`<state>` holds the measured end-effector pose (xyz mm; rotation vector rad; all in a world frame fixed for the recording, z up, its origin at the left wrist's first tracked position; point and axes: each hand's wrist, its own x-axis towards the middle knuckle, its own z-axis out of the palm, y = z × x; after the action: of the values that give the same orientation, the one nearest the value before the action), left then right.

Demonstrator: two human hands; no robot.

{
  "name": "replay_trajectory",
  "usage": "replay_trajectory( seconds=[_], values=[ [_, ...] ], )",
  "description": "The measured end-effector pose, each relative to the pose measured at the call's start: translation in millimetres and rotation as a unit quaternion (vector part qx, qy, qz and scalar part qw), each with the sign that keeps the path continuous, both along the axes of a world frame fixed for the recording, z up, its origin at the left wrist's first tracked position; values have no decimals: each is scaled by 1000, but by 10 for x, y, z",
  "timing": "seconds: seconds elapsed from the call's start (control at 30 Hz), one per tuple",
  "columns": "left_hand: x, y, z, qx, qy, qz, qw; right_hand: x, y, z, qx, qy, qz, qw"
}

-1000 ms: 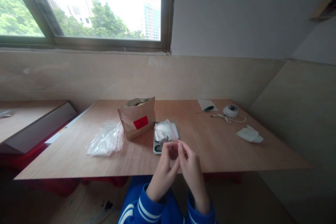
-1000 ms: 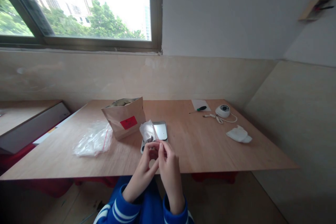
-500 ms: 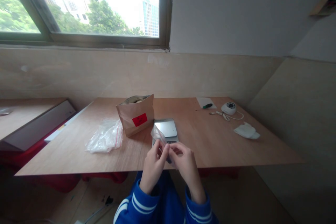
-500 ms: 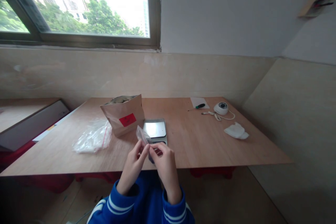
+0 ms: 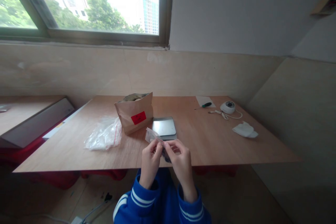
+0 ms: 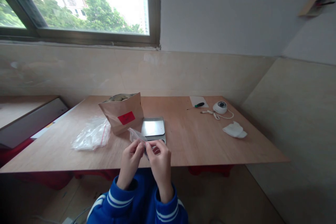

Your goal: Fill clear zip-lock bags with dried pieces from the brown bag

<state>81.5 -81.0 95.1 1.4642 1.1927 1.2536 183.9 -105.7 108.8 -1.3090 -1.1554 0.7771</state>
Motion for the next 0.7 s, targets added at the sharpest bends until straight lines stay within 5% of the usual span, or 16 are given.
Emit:
replay_trajectory(
  seconds=[0.17, 0.43, 0.57, 0.7],
  values=[
    [-203, 30, -79, 24, 45, 98, 994, 196, 33, -93, 32, 124, -155, 980],
    [-350, 63, -101, -14, -46, -36, 998, 212, 44, -71, 41, 185, -107, 976],
    [-293, 167, -340, -51, -89, -1, 995, 148, 18, -11, 62, 214, -108, 969],
    [-129, 260, -540, -120, -162, -70, 977, 168, 17, -16, 77, 229, -110, 964]
  ],
)
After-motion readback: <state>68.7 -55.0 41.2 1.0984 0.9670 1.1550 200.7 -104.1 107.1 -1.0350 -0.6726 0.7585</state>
